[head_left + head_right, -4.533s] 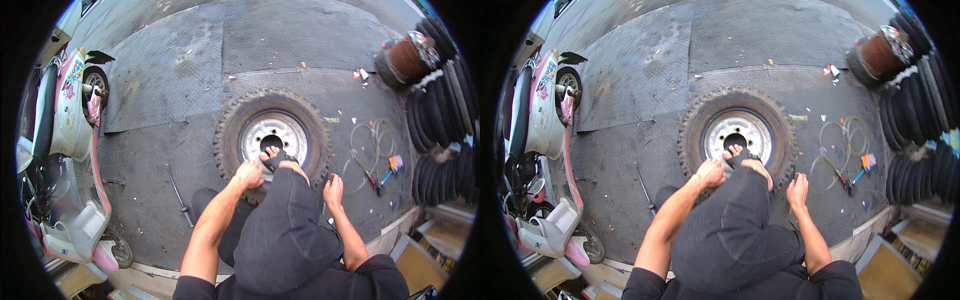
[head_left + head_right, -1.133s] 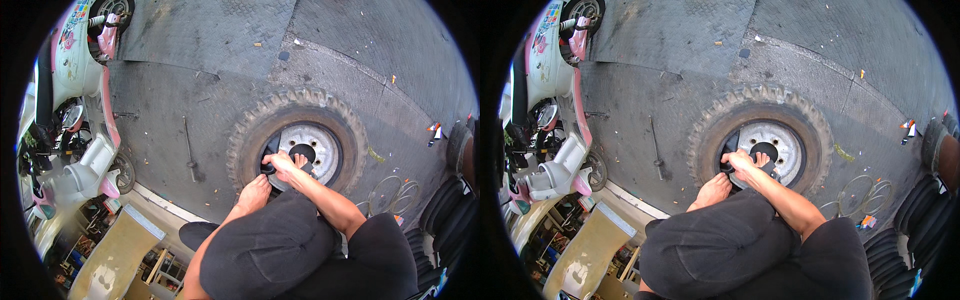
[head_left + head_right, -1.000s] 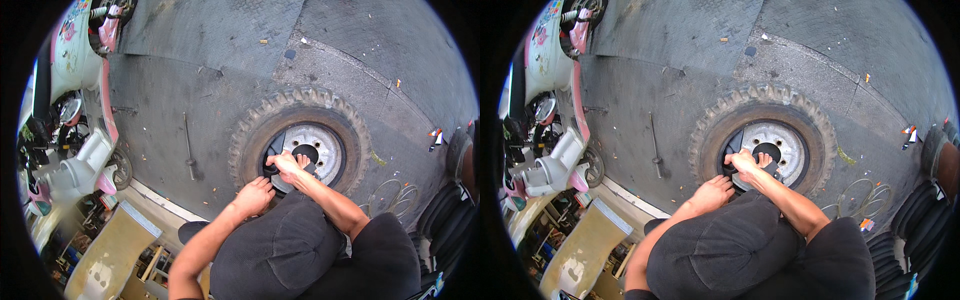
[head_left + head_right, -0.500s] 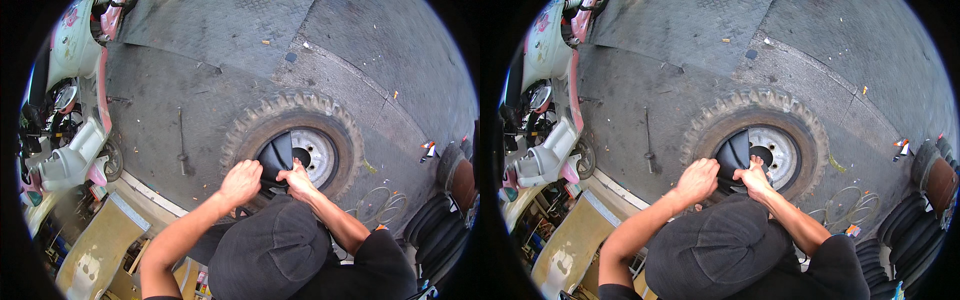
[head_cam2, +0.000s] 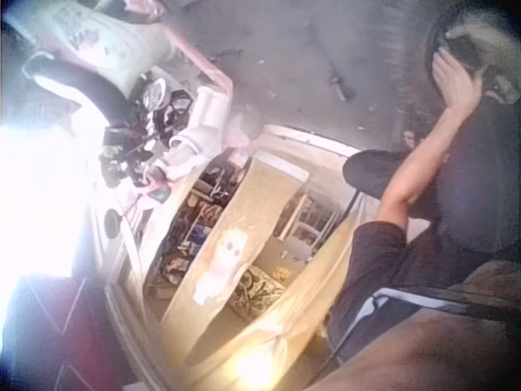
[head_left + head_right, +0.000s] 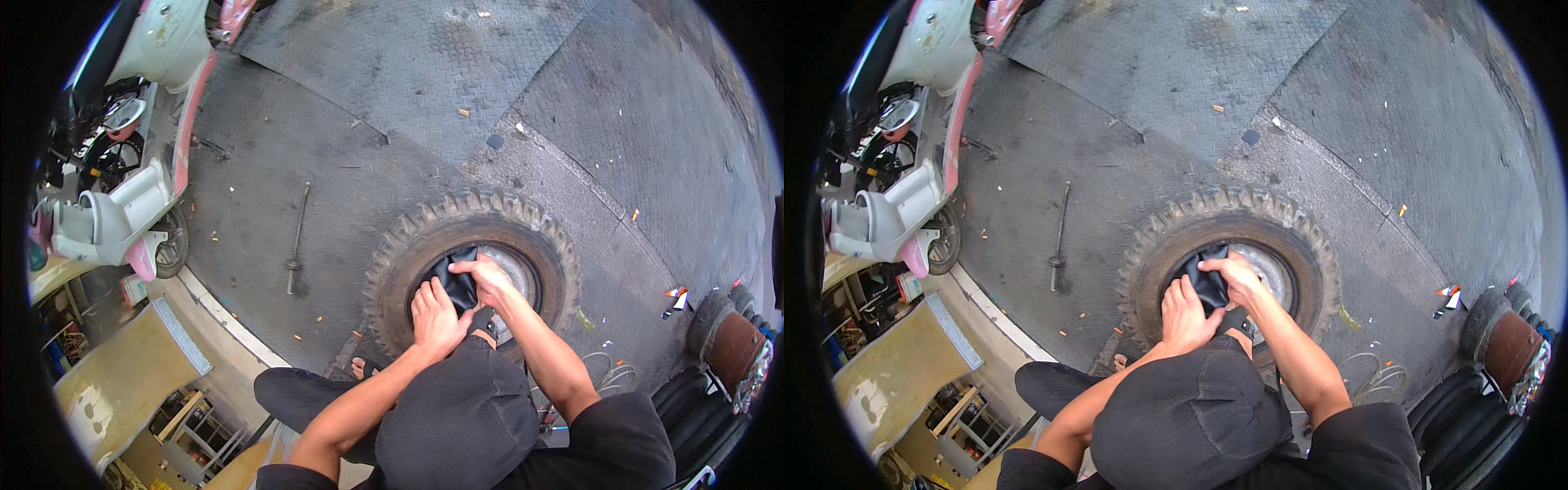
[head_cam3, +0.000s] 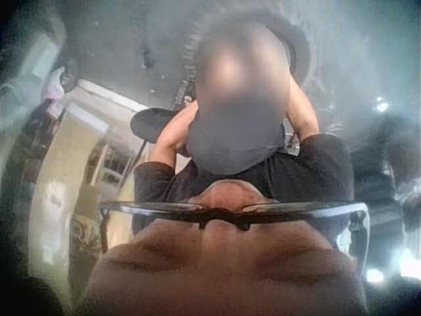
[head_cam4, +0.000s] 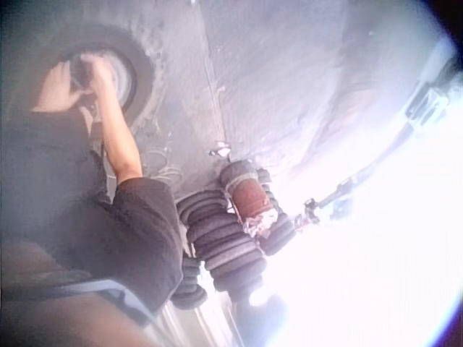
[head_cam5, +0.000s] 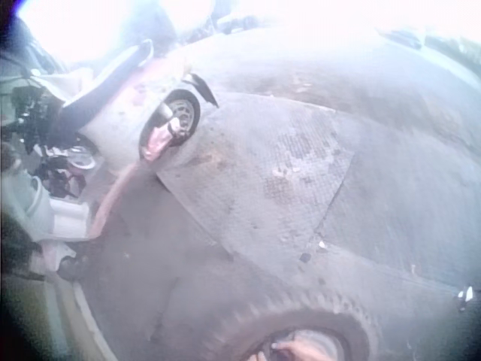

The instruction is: The person retrieves a box from a shelf, then moves outside to a tire on the ground. Using two tire irons, they pry the tire bead off the rim and remove the inner tube from the tire.

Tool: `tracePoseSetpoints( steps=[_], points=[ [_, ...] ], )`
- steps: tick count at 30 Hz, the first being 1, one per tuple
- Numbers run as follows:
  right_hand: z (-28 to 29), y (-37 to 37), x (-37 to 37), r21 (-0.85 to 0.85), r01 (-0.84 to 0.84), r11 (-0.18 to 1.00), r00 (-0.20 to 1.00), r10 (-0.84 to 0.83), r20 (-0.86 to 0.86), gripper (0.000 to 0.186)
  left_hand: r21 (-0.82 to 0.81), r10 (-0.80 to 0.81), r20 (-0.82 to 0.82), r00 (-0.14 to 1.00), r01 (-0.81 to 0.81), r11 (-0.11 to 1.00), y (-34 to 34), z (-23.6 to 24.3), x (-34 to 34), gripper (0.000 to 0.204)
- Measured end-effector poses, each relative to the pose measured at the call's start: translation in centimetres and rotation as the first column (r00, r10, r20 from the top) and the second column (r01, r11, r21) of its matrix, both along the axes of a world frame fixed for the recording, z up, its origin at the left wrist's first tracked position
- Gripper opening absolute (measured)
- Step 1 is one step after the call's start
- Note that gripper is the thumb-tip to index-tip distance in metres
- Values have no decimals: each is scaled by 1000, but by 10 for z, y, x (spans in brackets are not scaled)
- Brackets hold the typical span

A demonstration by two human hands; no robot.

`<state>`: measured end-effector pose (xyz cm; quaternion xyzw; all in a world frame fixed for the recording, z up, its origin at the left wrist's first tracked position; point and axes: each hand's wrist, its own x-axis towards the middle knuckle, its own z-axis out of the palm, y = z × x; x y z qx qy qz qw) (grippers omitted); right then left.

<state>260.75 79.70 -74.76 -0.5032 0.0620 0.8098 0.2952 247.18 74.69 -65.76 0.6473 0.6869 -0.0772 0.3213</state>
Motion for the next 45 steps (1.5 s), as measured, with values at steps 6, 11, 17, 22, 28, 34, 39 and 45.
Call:
tracePoseSetpoints(
  steps=[6, 11, 17, 22, 28, 34, 39, 45],
  points=[
    [8, -11, -37, -7, 33, 999, 980, -31, 197, 4, 83, -29, -155, 987, 42, 996, -2, -20, 10, 61],
    [42, -34, -27, -31, 55, 998, 977, -47, 210, 6, 24, -166, 225, 960, 165, 986, -16, 8, -28, 54],
    [86, -64, -8, -47, 97, 994, 980, -87, 179, 16, 40, -306, 444, 842, 322, 946, -17, 37, -42, 40],
    [83, -74, 4, 9, -4, 1000, 964, 2, 267, 33, -78, -143, 548, 824, 221, 972, -18, 57, -53, 32],
    [54, -38, 34, -35, -305, 952, 858, 290, 423, 71, 324, -121, 394, 911, -15, 946, 65, 32, -55, 48],
    [3, 3, 23, 64, 75, 995, 970, -87, 227, 30, 312, -533, -220, 817, 577, 755, 122, -25, -14, 88],
    [3, 6, 10, 3, 185, 983, 956, -180, 233, 35, 257, -650, -311, 694, 719, 646, 133, -47, 3, 97],
    [29, -10, -2, 26, 321, 947, 897, -313, 313, 43, 284, -668, -329, 668, 744, 605, 132, -29, 0, 125]
  ],
)
